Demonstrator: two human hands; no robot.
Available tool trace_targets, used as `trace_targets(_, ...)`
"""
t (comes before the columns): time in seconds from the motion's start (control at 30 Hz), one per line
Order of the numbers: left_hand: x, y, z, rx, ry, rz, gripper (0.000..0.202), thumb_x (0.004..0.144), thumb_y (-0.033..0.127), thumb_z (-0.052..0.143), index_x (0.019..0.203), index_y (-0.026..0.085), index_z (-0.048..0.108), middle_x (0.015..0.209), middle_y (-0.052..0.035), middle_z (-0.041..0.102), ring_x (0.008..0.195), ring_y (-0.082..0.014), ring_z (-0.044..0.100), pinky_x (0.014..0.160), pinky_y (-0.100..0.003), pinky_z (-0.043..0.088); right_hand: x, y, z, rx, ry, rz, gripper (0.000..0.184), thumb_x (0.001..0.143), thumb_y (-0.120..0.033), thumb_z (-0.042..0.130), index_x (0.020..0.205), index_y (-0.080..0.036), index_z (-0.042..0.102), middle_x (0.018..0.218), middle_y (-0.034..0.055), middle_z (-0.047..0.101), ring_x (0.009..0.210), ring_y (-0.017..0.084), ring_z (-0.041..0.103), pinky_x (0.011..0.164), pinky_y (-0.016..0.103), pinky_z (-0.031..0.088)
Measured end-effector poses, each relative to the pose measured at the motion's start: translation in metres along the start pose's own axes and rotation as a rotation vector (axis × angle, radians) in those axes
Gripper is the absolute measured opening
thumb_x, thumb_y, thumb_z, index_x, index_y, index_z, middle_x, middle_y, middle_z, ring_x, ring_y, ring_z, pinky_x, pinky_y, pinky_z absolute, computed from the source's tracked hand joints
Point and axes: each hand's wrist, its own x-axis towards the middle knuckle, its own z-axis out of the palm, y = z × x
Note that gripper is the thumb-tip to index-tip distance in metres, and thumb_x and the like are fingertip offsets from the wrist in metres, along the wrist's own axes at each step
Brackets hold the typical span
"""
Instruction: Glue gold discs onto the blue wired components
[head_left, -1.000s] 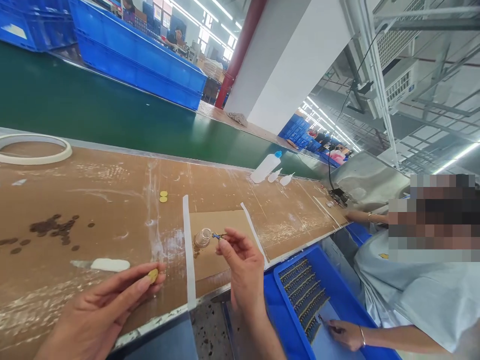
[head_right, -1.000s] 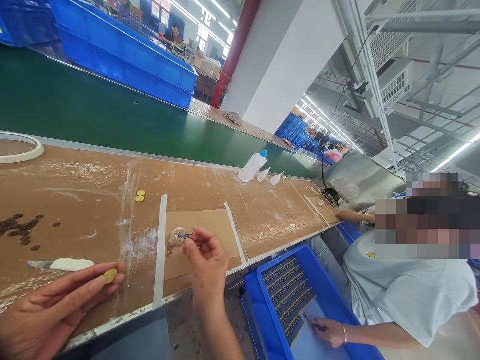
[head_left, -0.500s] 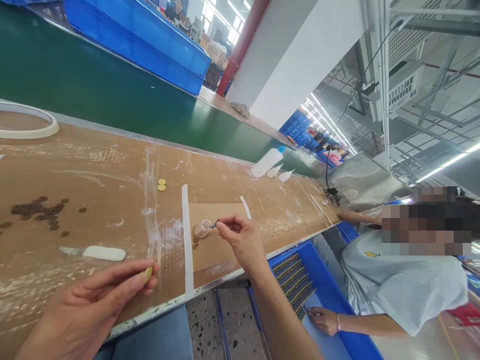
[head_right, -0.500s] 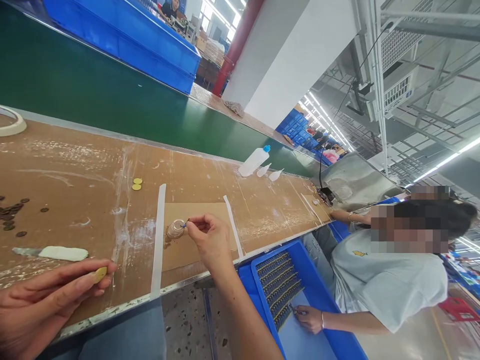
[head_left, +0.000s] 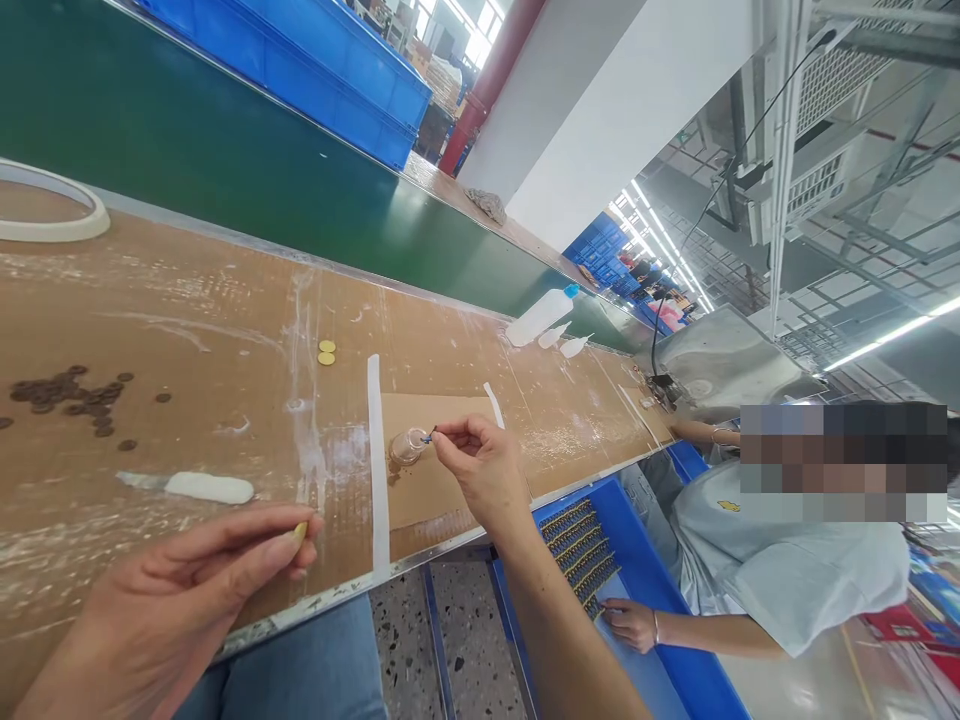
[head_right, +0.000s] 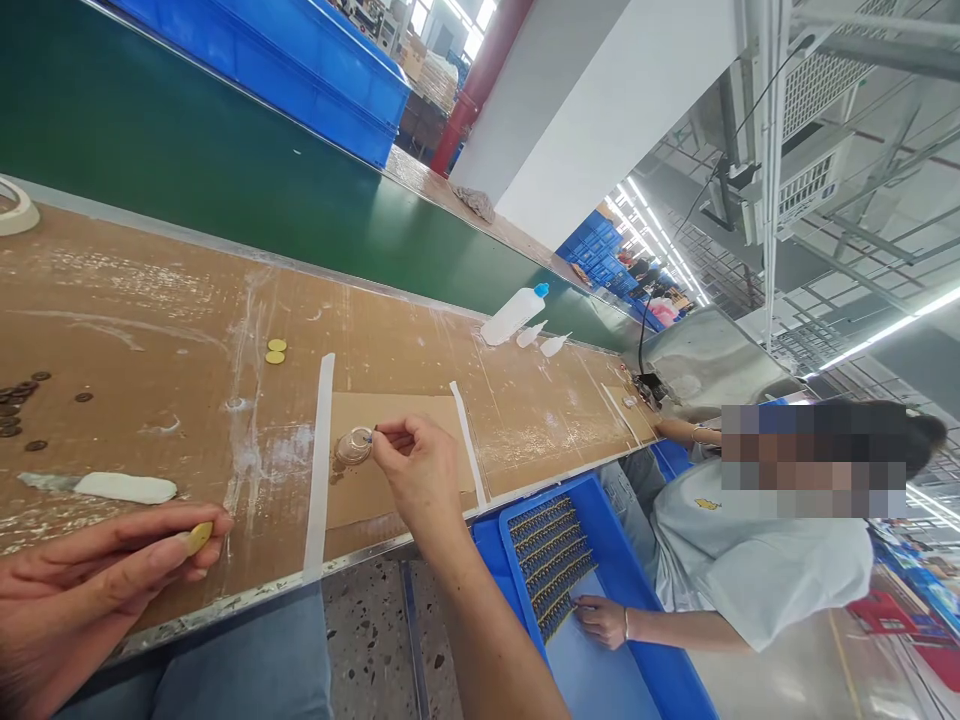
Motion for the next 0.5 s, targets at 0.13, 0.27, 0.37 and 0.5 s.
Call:
trace_targets(0.13, 0.002, -0.003, -0.003, -0.005, -0.003, -0.006, 0.055, 0.044, 0.045, 0.101, 0.09, 0.022, 0.08, 0.096, -0.0101, 0.076, 0.088, -0.0237, 0.071, 0.082, -0.02, 0.061, -0.001, 0.0, -0.001, -0.02, -0.002, -0.014, 0.014, 0.075, -0.026, 0.07, 0.081, -0.014, 0.073, 0.079, 0.0016, 0.07, 0.069, 0.01, 0.063, 0.066, 0.022, 0.048)
trace_targets(0.27, 0.002, -0.001, -0.005, -0.005, -0.035, -0.002, 0.053, 0.049, 0.044, 0.1, 0.092, 0.022, 0.08, 0.096, -0.0109, 0.076, 0.089, -0.0241, 0.072, 0.083, -0.022, 0.061, 0.0, -0.001, -0.002, -0.031, -0.009, -0.052, 0.013, 0.074, -0.027, 0.069, 0.078, -0.015, 0.072, 0.079, 0.0011, 0.069, 0.07, 0.01, 0.062, 0.066, 0.022, 0.048)
trace_targets(0.37, -0.002, 0.006, 0.001, 0.0, -0.032, 0.02, 0.053, 0.046, 0.045, 0.101, 0.089, 0.021, 0.08, 0.092, -0.0111, 0.076, 0.084, -0.0228, 0.071, 0.08, -0.021, 0.061, 0.0, -0.001, -0.002, -0.048, -0.01, -0.09, 0.014, 0.074, -0.027, 0.067, 0.079, -0.015, 0.072, 0.08, 0.001, 0.068, 0.07, 0.01, 0.062, 0.067, 0.023, 0.048)
trace_targets(0.5, -0.007, 0.013, 0.011, 0.009, 0.019, -0.009, 0.057, 0.039, 0.051, 0.102, 0.083, 0.023, 0.08, 0.087, -0.0079, 0.076, 0.081, -0.0192, 0.07, 0.078, -0.017, 0.06, 0.002, 0.0, 0.0, -0.076, -0.01, -0.114, 0.015, 0.075, -0.028, 0.066, 0.08, -0.015, 0.071, 0.079, 0.001, 0.067, 0.069, 0.01, 0.061, 0.067, 0.024, 0.047)
